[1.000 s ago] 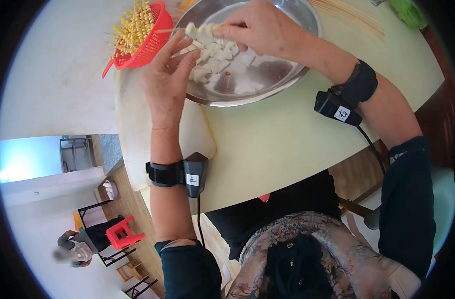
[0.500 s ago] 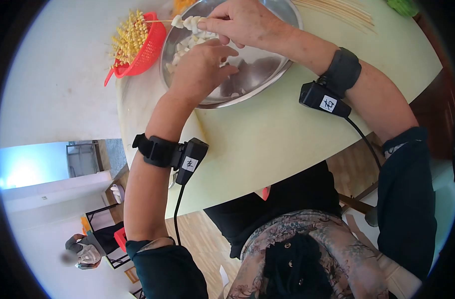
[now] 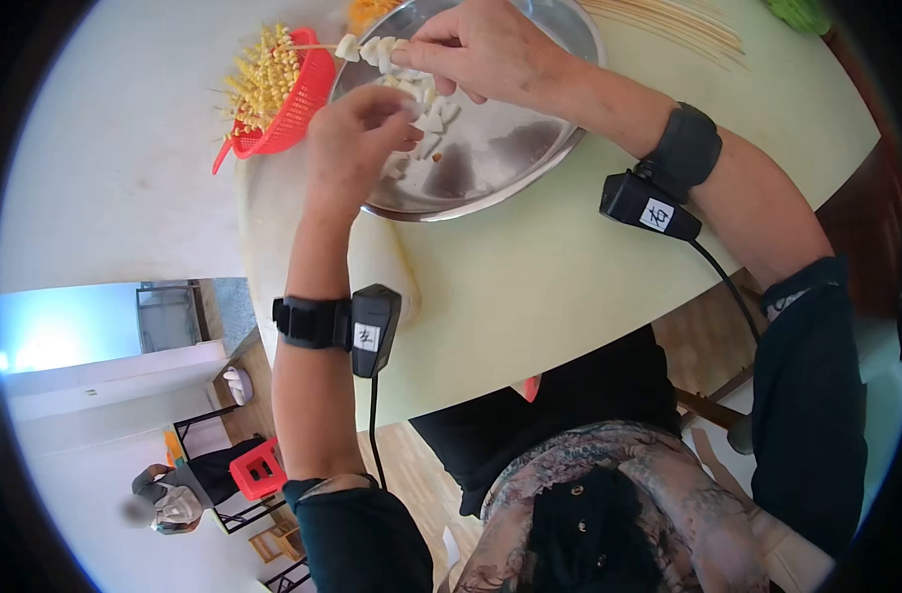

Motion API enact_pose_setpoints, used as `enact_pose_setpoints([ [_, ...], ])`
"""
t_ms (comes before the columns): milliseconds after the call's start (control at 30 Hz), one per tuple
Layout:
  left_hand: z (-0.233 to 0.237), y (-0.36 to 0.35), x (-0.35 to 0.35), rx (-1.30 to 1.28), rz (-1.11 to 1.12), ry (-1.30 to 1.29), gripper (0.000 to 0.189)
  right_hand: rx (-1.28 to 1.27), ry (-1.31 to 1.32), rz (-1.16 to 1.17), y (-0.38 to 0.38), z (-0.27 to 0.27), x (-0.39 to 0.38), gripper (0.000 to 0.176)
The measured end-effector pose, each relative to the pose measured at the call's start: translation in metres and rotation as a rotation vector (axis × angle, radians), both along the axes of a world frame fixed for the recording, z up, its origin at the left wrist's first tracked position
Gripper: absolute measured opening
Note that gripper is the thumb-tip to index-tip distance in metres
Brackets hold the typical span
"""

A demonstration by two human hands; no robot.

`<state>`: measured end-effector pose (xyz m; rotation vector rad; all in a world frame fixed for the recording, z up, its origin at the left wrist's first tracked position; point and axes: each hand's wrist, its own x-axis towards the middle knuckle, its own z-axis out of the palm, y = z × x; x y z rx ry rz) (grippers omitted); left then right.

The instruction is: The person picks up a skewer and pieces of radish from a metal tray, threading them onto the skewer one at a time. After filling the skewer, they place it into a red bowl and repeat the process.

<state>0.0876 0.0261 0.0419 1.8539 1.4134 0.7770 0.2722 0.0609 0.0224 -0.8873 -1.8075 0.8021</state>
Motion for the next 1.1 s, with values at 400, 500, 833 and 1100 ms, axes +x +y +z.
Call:
enact_pose_setpoints([
  [400, -0.011, -0.025, -0.060, 0.074, 0.259, -0.796, 0.019, 0.239, -0.191, 0.091, -0.018, -0.001, -0.001, 0.032],
  [500, -0.017, -0.028, -0.064, 0.123, 0.293, -0.886, 0.017, 0.251, -0.286, 0.114, -0.023, 0.001, -0.001, 0.028],
  [833, -0.024, -0.032, -0.056, 0.143, 0.304, -0.965, 0.018, 0.297, -0.370, 0.085, -0.025, -0.003, -0.001, 0.025],
  [1100, -0.027, -0.033, -0.058, 0.172, 0.291, -0.942, 0.020, 0.304, -0.383, 0.079, -0.026, -0.002, -0.002, 0.025],
])
